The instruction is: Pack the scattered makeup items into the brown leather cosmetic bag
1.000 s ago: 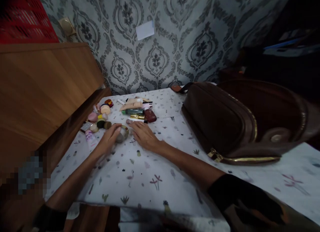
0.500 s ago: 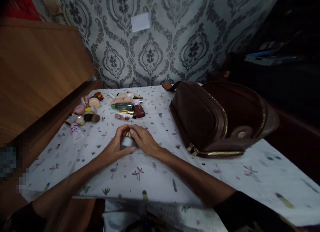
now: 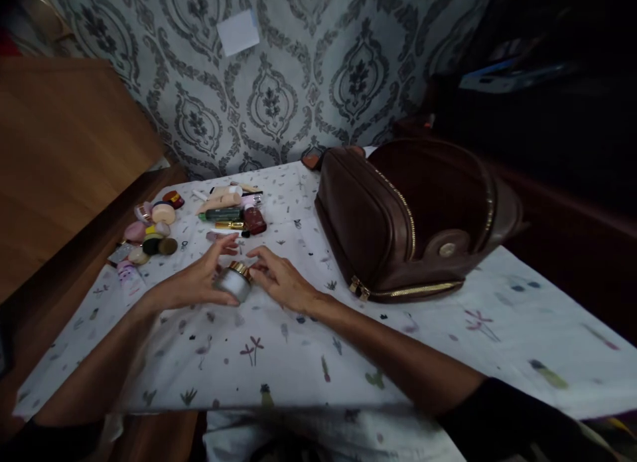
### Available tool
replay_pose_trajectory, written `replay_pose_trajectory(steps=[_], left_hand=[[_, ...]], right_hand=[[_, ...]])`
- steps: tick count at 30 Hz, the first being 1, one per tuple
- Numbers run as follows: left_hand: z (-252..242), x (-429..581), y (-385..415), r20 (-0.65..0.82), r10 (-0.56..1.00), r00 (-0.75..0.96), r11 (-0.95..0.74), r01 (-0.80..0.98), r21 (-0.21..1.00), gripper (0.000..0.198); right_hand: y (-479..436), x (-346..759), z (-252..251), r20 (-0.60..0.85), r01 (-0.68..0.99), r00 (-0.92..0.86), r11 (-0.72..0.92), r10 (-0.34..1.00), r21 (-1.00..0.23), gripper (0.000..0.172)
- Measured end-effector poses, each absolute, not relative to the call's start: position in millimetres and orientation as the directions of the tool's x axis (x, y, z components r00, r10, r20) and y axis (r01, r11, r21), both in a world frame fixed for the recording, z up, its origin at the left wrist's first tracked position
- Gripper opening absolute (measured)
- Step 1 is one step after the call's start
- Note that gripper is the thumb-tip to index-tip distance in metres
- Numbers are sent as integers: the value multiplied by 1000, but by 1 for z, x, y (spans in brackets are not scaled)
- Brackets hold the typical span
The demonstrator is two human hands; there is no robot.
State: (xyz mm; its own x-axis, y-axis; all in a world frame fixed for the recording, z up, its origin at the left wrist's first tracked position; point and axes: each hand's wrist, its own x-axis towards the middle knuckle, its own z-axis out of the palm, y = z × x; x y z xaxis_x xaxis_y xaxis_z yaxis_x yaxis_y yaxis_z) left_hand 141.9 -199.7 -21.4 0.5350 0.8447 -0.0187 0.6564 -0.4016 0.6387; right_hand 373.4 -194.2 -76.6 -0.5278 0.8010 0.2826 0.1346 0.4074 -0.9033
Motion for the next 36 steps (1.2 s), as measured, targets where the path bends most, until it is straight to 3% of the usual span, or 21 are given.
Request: replay_pose_trajectory(steps=[3,6,11,15,19,24,28,33,36], left_hand=[[-18,129,-206,-102,907,408,-268,749,606,94],[-19,126,-216,-137,924,357,-173,709,684,89],[-19,146,-222,-56,862,504,-259,531,807,94],[-26,162,-208,-35,826,562,-297,487,821,76],[-48,179,-194,122,891,437,-364,528,767,43],[-73,202,-194,332,899,285,-438,583,684,39],[-77,205,-196,345,901,264,-432,615,659,36],[-71,201,-197,311,909,277,-416,643,643,33],[-67,202,-197,284,921,267,-390,648,654,30]], right_hand=[[-197,373,-81,305,167,-518,444,799,-880,28],[-198,371,-82,313,165,-500,443,807,-881,30],[-196,375,-80,342,158,-473,460,812,-874,34],[-190,385,-79,347,197,-459,475,818,-858,36],[-182,389,-80,315,244,-392,427,865,-870,35],[-184,390,-80,355,288,-344,457,869,-841,38],[-189,391,-83,417,310,-413,555,810,-772,47],[-183,396,-92,395,401,-502,612,769,-682,69],[-175,399,-95,381,423,-543,636,748,-645,73]])
